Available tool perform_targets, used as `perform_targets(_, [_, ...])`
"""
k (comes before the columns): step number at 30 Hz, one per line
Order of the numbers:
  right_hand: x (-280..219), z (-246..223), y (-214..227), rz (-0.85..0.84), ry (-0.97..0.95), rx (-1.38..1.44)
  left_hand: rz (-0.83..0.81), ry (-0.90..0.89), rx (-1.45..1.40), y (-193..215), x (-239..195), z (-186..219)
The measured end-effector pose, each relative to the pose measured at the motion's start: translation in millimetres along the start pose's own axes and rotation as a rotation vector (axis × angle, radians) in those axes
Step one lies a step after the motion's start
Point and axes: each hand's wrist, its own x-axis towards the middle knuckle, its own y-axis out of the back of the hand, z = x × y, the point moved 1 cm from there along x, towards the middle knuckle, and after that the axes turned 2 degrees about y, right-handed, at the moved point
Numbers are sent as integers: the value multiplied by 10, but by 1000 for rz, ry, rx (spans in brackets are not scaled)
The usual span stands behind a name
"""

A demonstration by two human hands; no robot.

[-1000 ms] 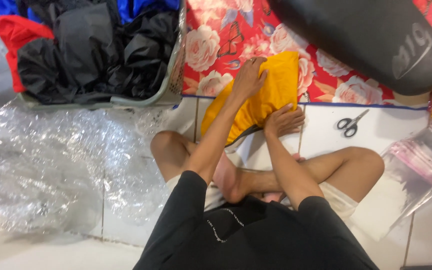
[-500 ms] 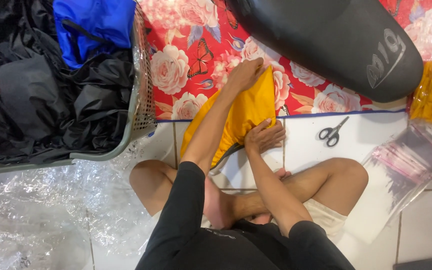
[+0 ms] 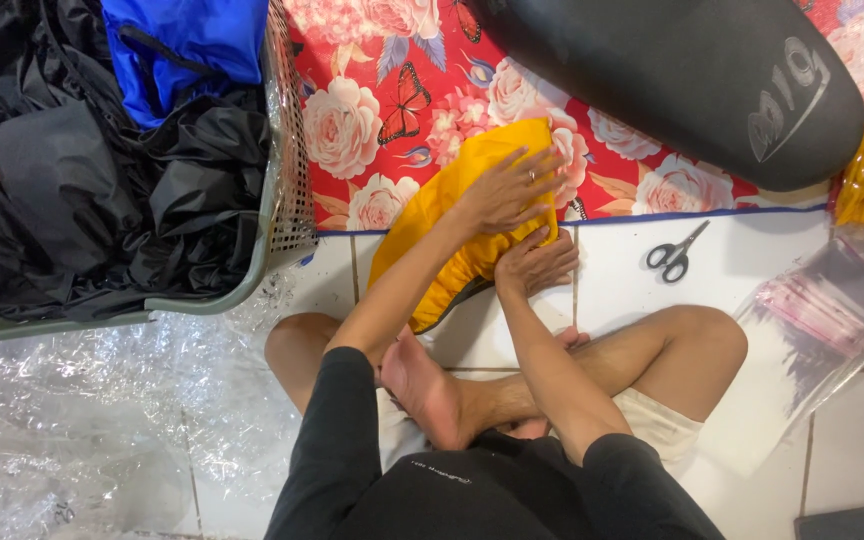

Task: The person sits on the floor and folds a yellow garment into a compact bundle. They then place the folded item into a clear plastic bag and seal it.

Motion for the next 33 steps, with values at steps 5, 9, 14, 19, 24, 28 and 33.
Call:
perform_targets(5, [-11,-26,36,-4,7,-5,-101,-2,-41,-272,-135,-205])
perform_targets(9, [-2,1,15,-23,15,-17,-80,29,-63,-203,-69,-379])
perform_targets(14, [-1,-7,21,-62,5,-65,-73,82,-65,-83,-36,-541])
perform_targets(19, [16,-20,33,-70,16,-79,-127,157,-69,-109,-10,-642])
perform_targets(24, [14,-32,45,-63,31,-70,-154,302,-8,-228,30,-650])
perform_targets(28, [26,-17,-16,-15,-3,-100,-301,317,30,-54,65,-640])
perform_targets(33, [26,-63,33,11,15,-77,388,774,-238,452,-506,-319])
